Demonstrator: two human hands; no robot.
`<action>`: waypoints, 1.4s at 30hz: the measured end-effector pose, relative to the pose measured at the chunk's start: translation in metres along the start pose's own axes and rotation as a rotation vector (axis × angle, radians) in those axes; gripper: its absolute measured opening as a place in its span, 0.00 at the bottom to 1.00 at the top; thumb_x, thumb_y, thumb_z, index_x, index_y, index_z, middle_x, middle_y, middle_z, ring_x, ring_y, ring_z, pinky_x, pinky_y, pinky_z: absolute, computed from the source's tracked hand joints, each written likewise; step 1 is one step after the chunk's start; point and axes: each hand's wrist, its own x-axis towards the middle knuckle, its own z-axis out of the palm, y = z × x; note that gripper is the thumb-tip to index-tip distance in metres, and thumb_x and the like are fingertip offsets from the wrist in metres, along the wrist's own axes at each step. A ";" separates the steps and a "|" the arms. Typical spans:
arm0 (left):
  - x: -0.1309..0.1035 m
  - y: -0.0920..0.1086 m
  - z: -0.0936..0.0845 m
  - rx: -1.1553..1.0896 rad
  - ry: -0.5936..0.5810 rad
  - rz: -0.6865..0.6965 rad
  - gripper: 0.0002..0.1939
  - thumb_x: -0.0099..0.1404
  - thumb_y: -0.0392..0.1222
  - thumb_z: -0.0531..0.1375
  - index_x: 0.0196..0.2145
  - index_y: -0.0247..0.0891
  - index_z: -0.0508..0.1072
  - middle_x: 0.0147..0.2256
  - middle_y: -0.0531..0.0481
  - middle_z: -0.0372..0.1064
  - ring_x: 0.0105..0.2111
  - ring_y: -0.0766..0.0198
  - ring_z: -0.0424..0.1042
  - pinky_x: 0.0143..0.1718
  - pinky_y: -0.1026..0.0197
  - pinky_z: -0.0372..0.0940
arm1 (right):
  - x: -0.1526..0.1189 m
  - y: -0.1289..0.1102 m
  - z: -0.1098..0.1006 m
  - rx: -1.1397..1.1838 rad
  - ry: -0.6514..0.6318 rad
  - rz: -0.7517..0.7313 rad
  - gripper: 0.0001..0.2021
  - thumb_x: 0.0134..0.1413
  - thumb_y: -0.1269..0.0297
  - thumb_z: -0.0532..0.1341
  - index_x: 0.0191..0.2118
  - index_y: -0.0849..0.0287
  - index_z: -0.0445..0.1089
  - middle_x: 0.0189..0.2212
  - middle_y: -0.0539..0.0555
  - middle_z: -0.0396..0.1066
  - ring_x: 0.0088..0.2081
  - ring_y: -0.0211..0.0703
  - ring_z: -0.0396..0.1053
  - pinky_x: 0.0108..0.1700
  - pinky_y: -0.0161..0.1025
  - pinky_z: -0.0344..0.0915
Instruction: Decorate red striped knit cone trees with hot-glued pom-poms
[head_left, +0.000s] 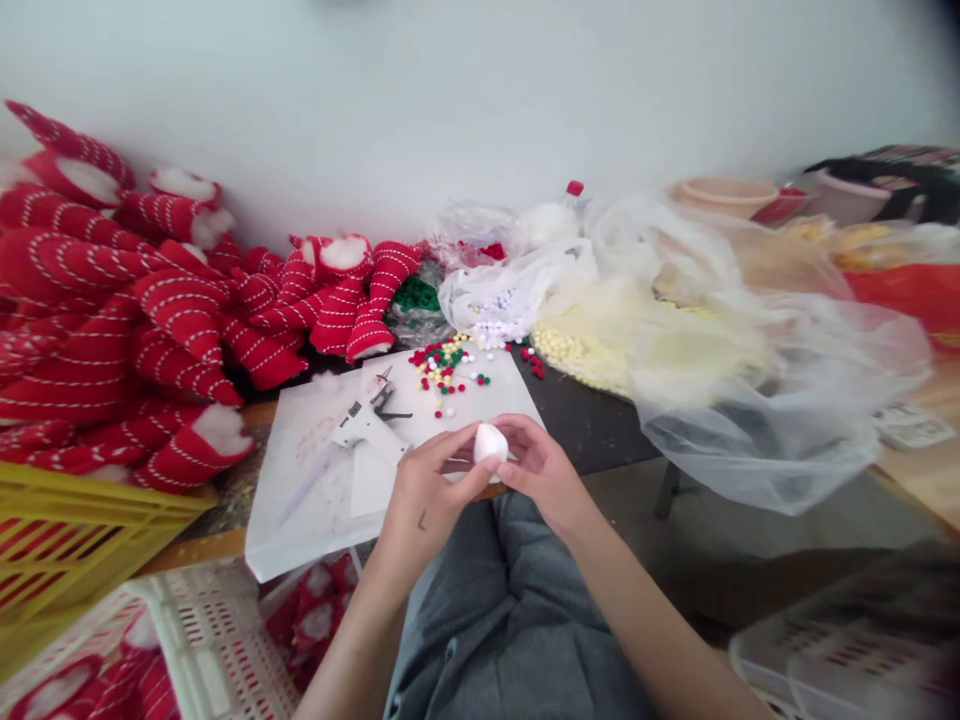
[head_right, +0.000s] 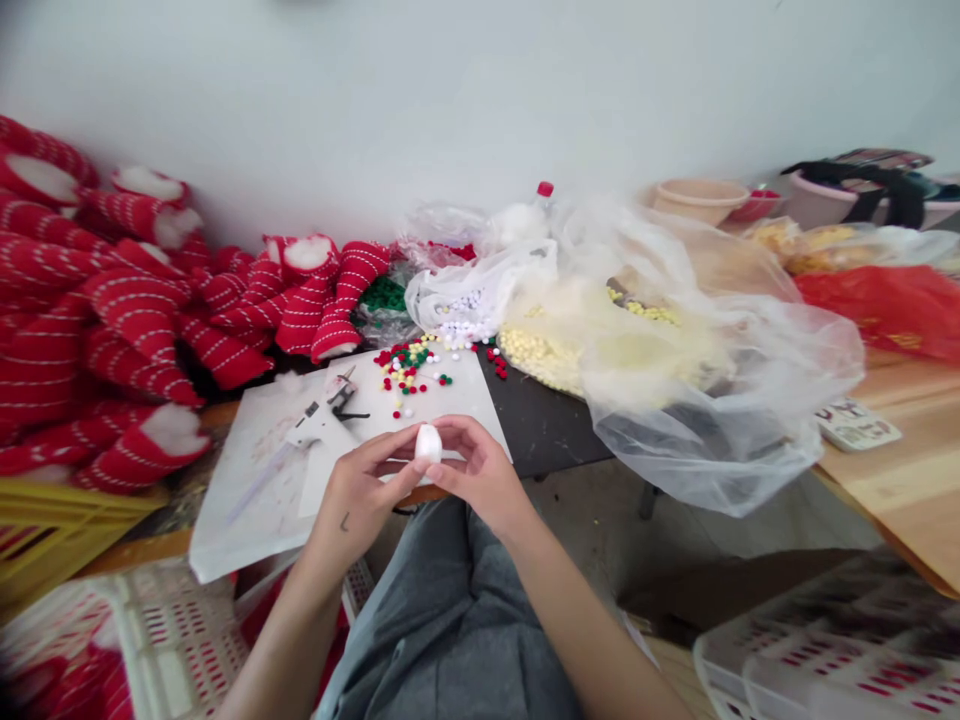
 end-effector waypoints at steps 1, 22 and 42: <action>0.001 -0.002 -0.002 0.001 -0.018 0.002 0.22 0.64 0.49 0.68 0.53 0.38 0.81 0.45 0.44 0.82 0.41 0.56 0.81 0.45 0.55 0.76 | -0.001 -0.001 0.001 0.016 0.011 0.015 0.24 0.46 0.52 0.78 0.48 0.50 0.75 0.45 0.52 0.78 0.49 0.45 0.75 0.51 0.41 0.72; 0.015 0.005 -0.021 -0.028 -0.014 0.204 0.18 0.72 0.56 0.61 0.47 0.42 0.84 0.44 0.45 0.83 0.45 0.56 0.81 0.48 0.57 0.74 | -0.017 0.004 0.016 0.611 -0.076 0.351 0.25 0.49 0.45 0.75 0.47 0.56 0.80 0.39 0.54 0.82 0.37 0.38 0.77 0.34 0.28 0.73; -0.013 -0.042 -0.004 0.076 0.082 0.341 0.42 0.60 0.51 0.73 0.68 0.49 0.63 0.63 0.39 0.70 0.61 0.47 0.73 0.59 0.46 0.71 | -0.018 -0.004 0.014 -0.050 0.133 0.151 0.24 0.57 0.40 0.68 0.45 0.57 0.79 0.40 0.59 0.80 0.39 0.47 0.77 0.39 0.41 0.75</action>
